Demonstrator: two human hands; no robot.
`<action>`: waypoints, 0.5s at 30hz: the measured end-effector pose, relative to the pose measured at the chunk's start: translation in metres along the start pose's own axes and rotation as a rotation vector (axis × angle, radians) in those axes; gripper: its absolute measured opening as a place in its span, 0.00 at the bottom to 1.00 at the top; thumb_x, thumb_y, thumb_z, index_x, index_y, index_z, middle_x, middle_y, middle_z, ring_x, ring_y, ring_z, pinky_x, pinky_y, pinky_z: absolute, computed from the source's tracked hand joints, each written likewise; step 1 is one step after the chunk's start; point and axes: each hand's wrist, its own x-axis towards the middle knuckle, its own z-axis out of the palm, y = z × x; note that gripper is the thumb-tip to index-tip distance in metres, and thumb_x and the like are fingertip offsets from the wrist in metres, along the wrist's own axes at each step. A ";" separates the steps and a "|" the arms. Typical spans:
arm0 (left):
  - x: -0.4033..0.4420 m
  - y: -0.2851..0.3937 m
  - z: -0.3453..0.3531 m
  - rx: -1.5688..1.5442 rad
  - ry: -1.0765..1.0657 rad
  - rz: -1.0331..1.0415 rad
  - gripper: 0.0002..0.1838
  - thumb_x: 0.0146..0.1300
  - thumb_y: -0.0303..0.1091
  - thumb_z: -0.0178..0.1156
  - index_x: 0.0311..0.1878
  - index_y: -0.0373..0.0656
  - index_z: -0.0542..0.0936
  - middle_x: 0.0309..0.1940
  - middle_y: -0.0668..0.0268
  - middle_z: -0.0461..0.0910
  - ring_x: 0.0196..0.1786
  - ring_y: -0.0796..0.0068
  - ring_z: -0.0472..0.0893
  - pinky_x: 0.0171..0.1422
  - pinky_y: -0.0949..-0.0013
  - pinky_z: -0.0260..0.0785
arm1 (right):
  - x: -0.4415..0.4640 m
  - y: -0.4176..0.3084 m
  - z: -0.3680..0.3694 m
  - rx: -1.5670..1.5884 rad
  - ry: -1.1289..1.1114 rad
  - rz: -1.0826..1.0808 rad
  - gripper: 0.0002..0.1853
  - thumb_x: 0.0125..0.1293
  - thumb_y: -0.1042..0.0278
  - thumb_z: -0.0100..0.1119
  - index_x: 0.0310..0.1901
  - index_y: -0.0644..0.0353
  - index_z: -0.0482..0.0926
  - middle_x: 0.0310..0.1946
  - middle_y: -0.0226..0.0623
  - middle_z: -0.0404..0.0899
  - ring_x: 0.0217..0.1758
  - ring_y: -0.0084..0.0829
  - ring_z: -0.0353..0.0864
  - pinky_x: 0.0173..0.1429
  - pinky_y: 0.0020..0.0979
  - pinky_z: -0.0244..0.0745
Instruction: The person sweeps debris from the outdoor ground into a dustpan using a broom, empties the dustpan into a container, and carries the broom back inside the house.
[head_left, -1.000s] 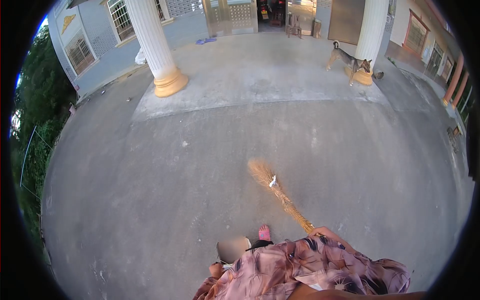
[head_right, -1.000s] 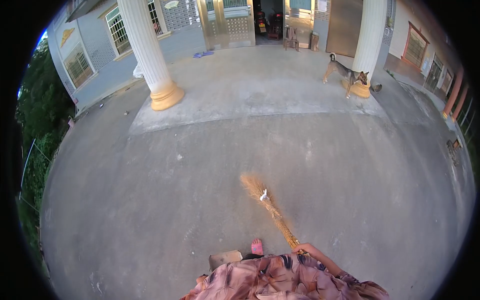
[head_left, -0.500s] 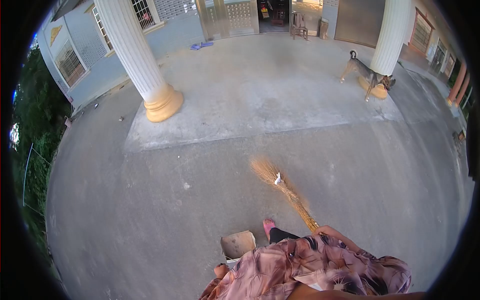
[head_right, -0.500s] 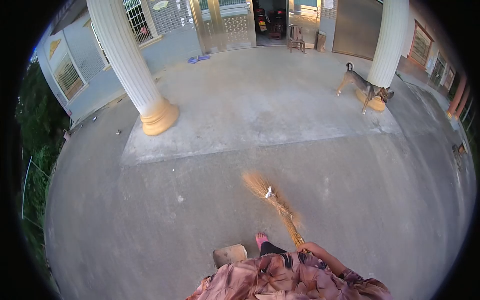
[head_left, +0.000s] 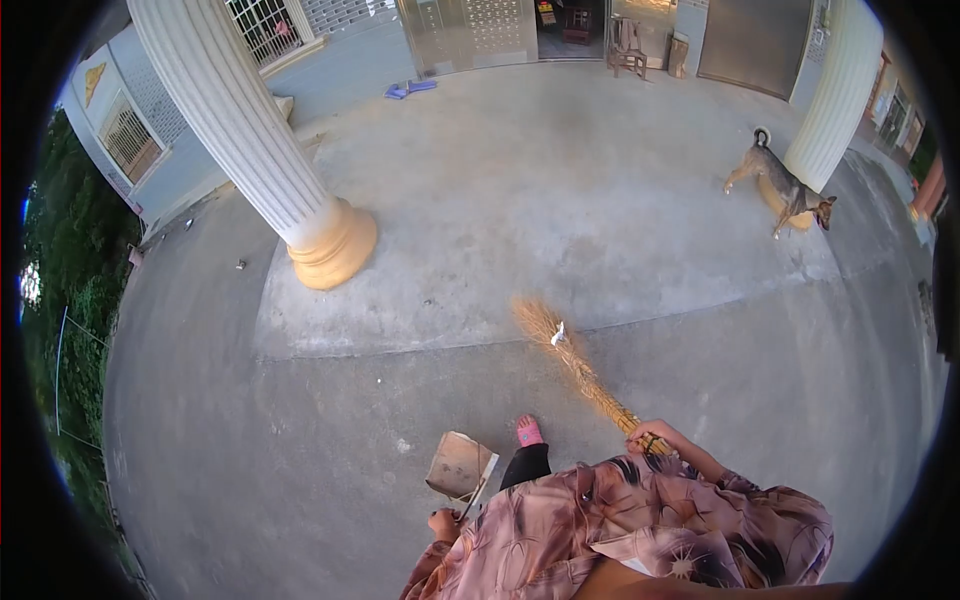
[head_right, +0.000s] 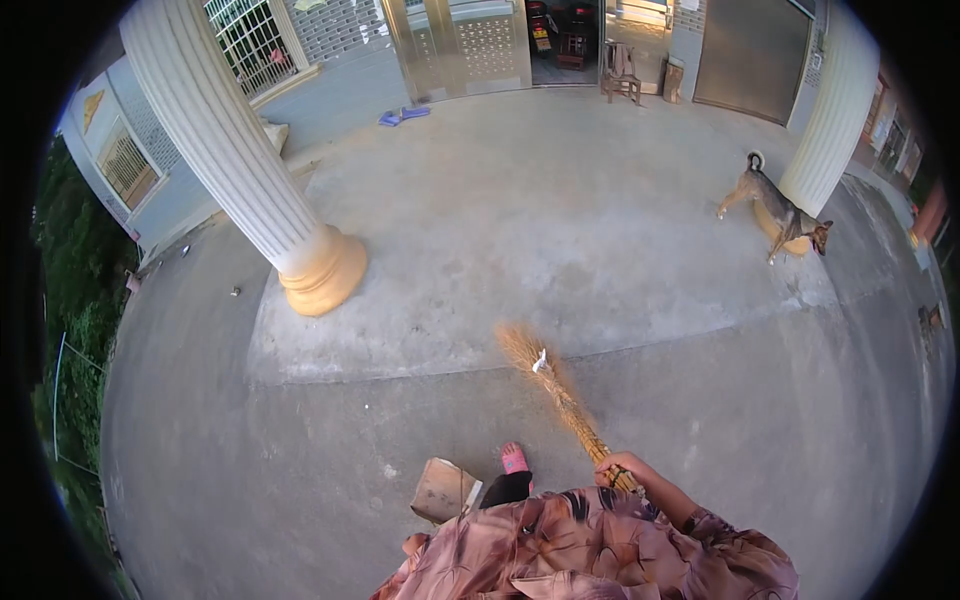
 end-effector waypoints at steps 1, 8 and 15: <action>0.025 0.023 -0.008 0.347 -0.113 0.243 0.04 0.44 0.22 0.49 0.27 0.36 0.70 0.20 0.58 0.71 0.21 0.65 0.73 0.21 0.55 0.69 | 0.002 -0.028 0.020 -0.127 0.099 -0.152 0.11 0.51 0.68 0.46 0.18 0.66 0.69 0.16 0.38 0.70 0.19 0.28 0.68 0.28 0.23 0.64; 0.190 0.175 0.002 -0.948 0.008 -0.324 0.04 0.48 0.22 0.44 0.22 0.37 0.68 0.16 0.62 0.66 0.20 0.67 0.68 0.23 0.59 0.65 | 0.075 -0.170 0.036 0.316 0.066 -0.040 0.07 0.50 0.73 0.49 0.24 0.70 0.71 0.22 0.40 0.72 0.22 0.27 0.71 0.28 0.26 0.66; 0.314 0.225 -0.001 -0.652 -0.092 -0.222 0.06 0.47 0.23 0.45 0.18 0.40 0.67 0.14 0.63 0.65 0.17 0.69 0.66 0.23 0.60 0.63 | 0.176 -0.296 0.045 -0.149 0.038 -0.271 0.06 0.52 0.74 0.51 0.29 0.68 0.74 0.29 0.40 0.76 0.34 0.28 0.75 0.40 0.25 0.70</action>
